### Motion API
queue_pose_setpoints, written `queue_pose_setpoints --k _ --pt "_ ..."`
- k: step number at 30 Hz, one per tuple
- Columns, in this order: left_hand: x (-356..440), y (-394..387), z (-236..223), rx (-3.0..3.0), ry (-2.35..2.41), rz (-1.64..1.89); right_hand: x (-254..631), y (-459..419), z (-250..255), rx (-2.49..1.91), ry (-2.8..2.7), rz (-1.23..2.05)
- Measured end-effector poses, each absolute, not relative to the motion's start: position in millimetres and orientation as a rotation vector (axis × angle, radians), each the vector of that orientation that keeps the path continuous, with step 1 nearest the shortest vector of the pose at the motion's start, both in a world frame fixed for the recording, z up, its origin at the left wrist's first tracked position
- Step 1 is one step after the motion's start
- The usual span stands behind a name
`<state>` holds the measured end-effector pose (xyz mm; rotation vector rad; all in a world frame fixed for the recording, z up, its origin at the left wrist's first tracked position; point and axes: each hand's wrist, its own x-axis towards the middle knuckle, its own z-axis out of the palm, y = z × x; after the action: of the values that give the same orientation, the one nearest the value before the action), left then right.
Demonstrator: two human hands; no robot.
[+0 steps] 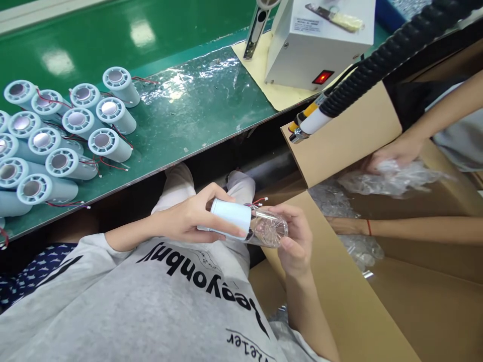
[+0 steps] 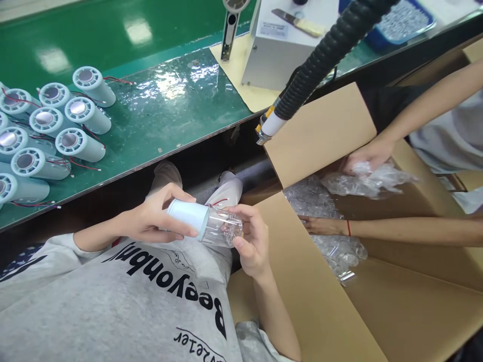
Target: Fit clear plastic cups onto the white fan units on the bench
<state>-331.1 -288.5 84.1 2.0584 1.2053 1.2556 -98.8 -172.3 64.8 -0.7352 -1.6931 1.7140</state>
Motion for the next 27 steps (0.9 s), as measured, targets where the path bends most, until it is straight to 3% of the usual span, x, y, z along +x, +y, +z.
queue_pose_setpoints --k 16,27 --pt "-326.5 -292.6 74.2 1.999 1.236 1.467 -102.6 -173.0 62.1 -0.545 -1.703 1.708" --pt "-339.9 -300.8 80.0 1.949 1.424 1.619 -105.9 -166.5 48.6 -0.544 -1.824 1.326"
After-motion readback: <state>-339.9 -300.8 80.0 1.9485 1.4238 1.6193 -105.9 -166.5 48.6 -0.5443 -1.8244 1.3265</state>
